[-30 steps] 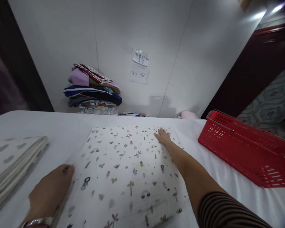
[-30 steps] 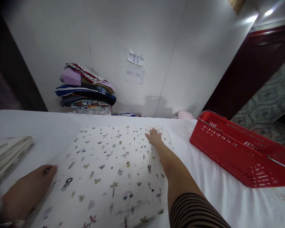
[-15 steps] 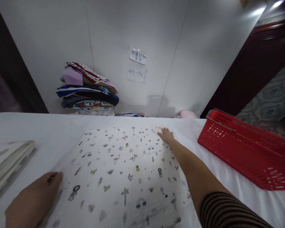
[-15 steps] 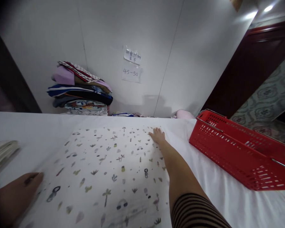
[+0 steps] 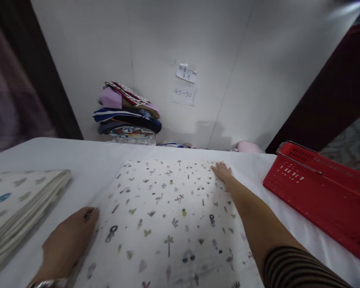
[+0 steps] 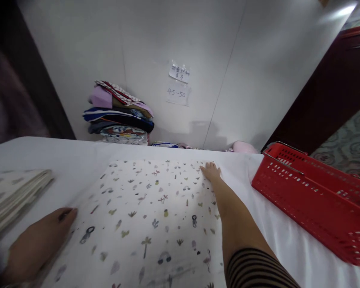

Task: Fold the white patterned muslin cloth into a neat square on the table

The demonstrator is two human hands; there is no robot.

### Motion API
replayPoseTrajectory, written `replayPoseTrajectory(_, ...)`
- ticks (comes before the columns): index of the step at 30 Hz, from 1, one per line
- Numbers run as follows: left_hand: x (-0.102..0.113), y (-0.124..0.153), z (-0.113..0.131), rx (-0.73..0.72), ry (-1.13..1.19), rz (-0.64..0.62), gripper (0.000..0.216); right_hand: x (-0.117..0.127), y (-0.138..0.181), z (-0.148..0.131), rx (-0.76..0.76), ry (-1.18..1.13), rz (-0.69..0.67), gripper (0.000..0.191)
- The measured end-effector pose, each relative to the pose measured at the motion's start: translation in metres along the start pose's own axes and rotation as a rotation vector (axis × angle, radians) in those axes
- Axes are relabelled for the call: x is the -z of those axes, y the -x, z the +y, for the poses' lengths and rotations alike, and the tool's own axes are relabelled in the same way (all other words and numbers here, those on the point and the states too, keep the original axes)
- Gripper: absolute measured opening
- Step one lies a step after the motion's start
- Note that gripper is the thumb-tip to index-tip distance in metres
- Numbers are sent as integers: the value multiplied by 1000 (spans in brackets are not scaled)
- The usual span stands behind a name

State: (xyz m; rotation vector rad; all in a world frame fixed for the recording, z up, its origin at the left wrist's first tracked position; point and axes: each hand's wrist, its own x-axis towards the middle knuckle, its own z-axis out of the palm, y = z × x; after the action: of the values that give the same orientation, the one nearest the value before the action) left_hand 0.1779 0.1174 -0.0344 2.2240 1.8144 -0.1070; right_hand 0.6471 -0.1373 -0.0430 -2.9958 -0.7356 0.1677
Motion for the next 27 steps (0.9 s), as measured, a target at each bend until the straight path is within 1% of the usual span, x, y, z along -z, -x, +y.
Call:
replayPoseTrajectory(2,4,10,3,-69,3,26,36,-1,7,-19,54,-3,49,64)
replayPoseTrajectory(4,6,17,4,-132,48,70,36,-5,18,-47,162,-33,67,64)
replayPoseTrajectory(6,6,23,4,-180,102,117,36,-13,33,-80,291,-68,42,65)
replayPoseTrajectory(8,6,26,3,-187,137,141,35,-22,51,-111,427,-86,9,66)
replayPoseTrajectory(10,5,27,2,-183,158,157,34,-30,67,-133,543,-74,-17,68)
replayPoseTrajectory(11,4,27,1,-182,166,166,33,-33,73,-139,581,-58,-28,69)
replayPoseTrajectory(13,2,27,0,-180,179,179,32,-37,79,-145,601,-14,-42,69)
replayPoseTrajectory(15,0,26,0,-180,192,184,31,-37,81,-145,574,28,-47,68)
replayPoseTrajectory(17,-1,26,0,-177,201,179,30,-33,84,-148,538,58,-46,67)
replayPoseTrajectory(19,-1,26,0,-172,202,175,29,-28,91,-160,530,66,-42,67)
replayPoseTrajectory(21,-1,27,0,-171,203,173,29,-23,105,-183,577,44,-43,69)
replayPoseTrajectory(23,-1,27,0,-174,208,174,28,-19,124,-213,665,2,-55,71)
replayPoseTrajectory(25,-2,27,-1,-180,216,176,28,-20,142,-244,757,-36,-84,72)
replayPoseTrajectory(27,-4,26,-1,-184,228,178,28,-24,156,-270,824,-65,-121,72)
